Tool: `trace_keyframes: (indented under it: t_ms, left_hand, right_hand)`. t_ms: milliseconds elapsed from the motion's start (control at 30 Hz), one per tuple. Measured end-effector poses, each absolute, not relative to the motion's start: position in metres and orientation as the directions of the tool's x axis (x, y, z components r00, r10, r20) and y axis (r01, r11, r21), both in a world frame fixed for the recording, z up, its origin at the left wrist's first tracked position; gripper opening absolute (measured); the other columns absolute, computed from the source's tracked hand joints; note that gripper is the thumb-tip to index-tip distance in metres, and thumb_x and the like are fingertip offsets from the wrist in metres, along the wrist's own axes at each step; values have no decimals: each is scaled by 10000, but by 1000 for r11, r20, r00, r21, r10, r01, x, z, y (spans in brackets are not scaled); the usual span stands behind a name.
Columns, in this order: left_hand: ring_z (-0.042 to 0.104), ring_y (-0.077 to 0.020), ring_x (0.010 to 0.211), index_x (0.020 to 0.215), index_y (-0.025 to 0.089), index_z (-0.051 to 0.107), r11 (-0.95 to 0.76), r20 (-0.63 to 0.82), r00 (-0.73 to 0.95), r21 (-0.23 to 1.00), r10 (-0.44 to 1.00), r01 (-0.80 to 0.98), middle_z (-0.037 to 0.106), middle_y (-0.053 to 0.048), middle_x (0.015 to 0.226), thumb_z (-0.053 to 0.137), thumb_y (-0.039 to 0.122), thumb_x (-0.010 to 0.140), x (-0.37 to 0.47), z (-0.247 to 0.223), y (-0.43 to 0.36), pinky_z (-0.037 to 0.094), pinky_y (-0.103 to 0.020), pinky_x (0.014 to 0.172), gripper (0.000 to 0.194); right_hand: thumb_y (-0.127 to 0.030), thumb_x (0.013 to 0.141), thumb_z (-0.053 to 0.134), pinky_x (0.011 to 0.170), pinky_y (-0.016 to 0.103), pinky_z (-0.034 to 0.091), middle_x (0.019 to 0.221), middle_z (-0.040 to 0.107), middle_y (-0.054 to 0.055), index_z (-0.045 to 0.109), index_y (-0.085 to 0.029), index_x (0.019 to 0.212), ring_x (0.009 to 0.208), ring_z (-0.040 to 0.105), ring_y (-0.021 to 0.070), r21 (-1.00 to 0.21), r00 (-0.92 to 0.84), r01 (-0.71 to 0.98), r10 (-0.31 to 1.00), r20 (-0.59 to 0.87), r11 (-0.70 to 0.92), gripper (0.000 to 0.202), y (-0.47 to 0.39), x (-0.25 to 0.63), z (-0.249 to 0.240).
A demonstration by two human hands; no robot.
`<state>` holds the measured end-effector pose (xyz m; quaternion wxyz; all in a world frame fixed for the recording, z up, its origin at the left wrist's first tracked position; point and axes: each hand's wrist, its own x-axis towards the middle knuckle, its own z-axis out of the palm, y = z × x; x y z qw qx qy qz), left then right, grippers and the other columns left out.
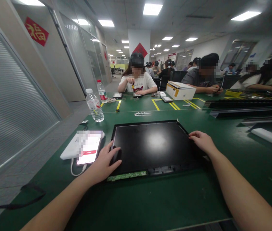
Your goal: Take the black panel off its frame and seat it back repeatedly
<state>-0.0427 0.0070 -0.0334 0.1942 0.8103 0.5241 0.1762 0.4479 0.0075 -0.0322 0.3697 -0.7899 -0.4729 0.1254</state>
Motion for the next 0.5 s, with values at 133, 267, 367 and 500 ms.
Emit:
trace_keyframes:
  t_ms: [133,267,367,500]
  left_hand:
    - [354,-477,1538,1359,250,722,-435,103,441,468,891,769,463,-180,1648,751,525,836,-46,-22,5,304,-664,1224,591]
    - [436,-465,1496,1368,302,727,-456,53,505,518,861,723,510,-141,1625,793,498,811,-48,-9,0,365,-640,1204,594]
    - [493,-427,1465,1407,315,699,-475,-6,558,514,830,714,526,-122,1617,761,467,849,-47,-3,-2,408,-599,1190,581]
    - [461,-390,1492,1439,267,664,-503,-68,600,474,797,723,505,-132,1632,760,398,856,-47,0,-1,398,-569,1203,605]
  right_hand:
    - [-268,728,650,865,374,534,863,779,42,741,-264,759,879,688,241,-699,518,658,842,151,-279,96,8,448,-32]
    - [-266,720,655,856,375,535,855,778,40,745,-264,756,871,688,239,-692,523,663,838,156,-285,97,8,447,-32]
    - [-267,716,652,857,371,532,855,778,40,749,-258,760,868,687,234,-687,524,668,836,162,-286,107,8,447,-32]
    - [-264,712,645,857,365,530,843,773,42,751,-246,769,857,685,229,-683,525,672,834,167,-286,122,9,447,-33]
